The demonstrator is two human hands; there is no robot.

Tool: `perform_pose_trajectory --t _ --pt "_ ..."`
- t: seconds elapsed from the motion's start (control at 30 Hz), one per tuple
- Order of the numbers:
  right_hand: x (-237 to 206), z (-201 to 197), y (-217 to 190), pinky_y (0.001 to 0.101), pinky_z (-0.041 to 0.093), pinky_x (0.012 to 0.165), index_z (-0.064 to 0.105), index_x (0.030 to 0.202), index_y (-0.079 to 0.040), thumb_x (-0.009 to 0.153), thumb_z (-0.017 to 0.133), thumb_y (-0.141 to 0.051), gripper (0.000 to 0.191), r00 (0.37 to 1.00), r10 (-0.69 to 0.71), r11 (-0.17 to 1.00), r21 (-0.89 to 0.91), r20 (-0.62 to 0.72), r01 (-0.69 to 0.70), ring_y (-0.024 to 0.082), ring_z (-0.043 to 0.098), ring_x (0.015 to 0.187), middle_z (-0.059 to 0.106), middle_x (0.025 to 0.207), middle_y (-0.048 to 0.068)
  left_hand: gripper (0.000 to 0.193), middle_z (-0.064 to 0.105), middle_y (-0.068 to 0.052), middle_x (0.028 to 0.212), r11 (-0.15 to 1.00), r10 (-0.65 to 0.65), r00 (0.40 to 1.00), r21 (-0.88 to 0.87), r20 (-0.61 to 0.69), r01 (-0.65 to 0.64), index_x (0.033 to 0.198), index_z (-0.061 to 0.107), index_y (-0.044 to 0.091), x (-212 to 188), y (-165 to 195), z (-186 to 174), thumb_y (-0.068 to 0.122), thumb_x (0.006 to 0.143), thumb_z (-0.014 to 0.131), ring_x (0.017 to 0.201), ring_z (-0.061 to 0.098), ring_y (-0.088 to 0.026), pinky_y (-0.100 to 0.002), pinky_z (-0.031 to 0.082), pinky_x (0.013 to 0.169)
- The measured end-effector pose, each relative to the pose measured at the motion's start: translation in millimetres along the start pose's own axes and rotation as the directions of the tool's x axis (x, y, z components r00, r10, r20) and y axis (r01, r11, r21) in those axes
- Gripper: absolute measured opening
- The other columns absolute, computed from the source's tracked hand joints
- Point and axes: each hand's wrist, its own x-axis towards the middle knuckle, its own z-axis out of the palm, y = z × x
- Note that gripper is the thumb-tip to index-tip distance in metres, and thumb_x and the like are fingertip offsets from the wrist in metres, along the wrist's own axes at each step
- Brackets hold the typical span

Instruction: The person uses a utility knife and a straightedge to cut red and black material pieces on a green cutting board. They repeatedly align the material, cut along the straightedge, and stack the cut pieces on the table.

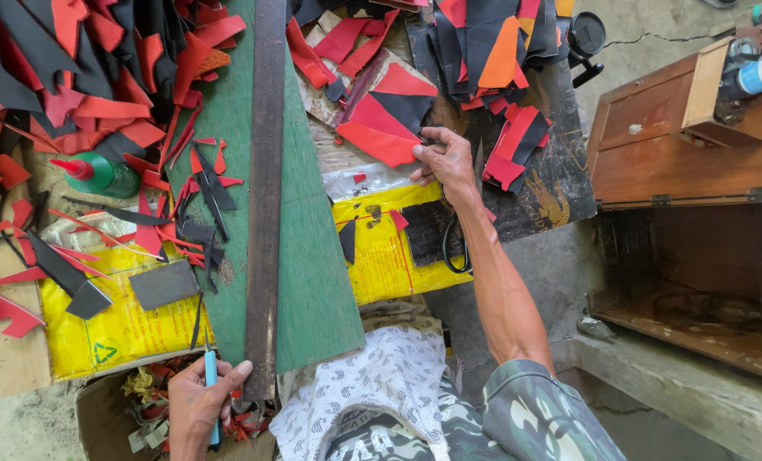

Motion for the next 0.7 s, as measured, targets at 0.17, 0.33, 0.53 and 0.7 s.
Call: perform_pose_trajectory --t 0.17,0.33,0.53,0.7 --pt "0.8 -0.6 -1.4 0.026 0.054 0.042 0.054 0.133 0.009 0.09 0.074 -0.009 0.051 1.0 0.021 1.0 0.018 0.001 -0.021 0.018 0.072 0.055 0.073 0.087 0.013 0.029 0.058 -0.007 0.054 1.0 -0.011 1.0 0.023 -0.007 0.011 0.081 0.063 -0.002 0.0 2.8 0.7 0.014 0.074 0.086 0.033 0.043 -0.013 -0.031 0.034 0.03" --pt "4.2 -2.1 -9.6 0.0271 0.052 0.045 0.056 0.132 0.004 0.089 0.077 -0.005 0.048 0.999 0.035 0.952 0.305 0.018 -0.039 0.015 0.067 0.055 0.073 0.091 0.01 0.029 0.057 -0.007 0.053 1.0 -0.004 1.0 0.023 -0.01 0.004 0.081 0.063 -0.003 -0.9 3.2 0.2 0.014 0.074 0.087 0.033 0.043 -0.012 -0.031 0.034 0.03" --pt "2.7 -9.1 -13.0 0.0281 0.054 0.053 0.054 0.139 0.005 0.094 0.077 -0.002 0.051 0.994 -0.061 0.893 0.45 0.089 0.015 0.015 0.067 0.062 0.07 0.093 0.009 0.03 0.059 -0.007 0.054 1.0 -0.014 1.0 0.02 -0.017 0.014 0.08 0.063 -0.003 0.3 2.3 0.0 0.014 0.074 0.087 0.033 0.043 -0.013 -0.031 0.033 0.031" --pt "2.7 -1.4 -0.6 0.0267 0.055 0.046 0.052 0.138 0.006 0.093 0.071 -0.007 0.051 1.0 0.005 0.998 0.06 0.028 -0.007 0.017 0.073 0.06 0.071 0.086 0.01 0.03 0.056 -0.007 0.054 1.0 -0.013 1.0 0.015 -0.019 0.013 0.08 0.063 -0.002 -1.3 2.7 0.2 0.014 0.074 0.087 0.033 0.043 -0.012 -0.031 0.034 0.031"
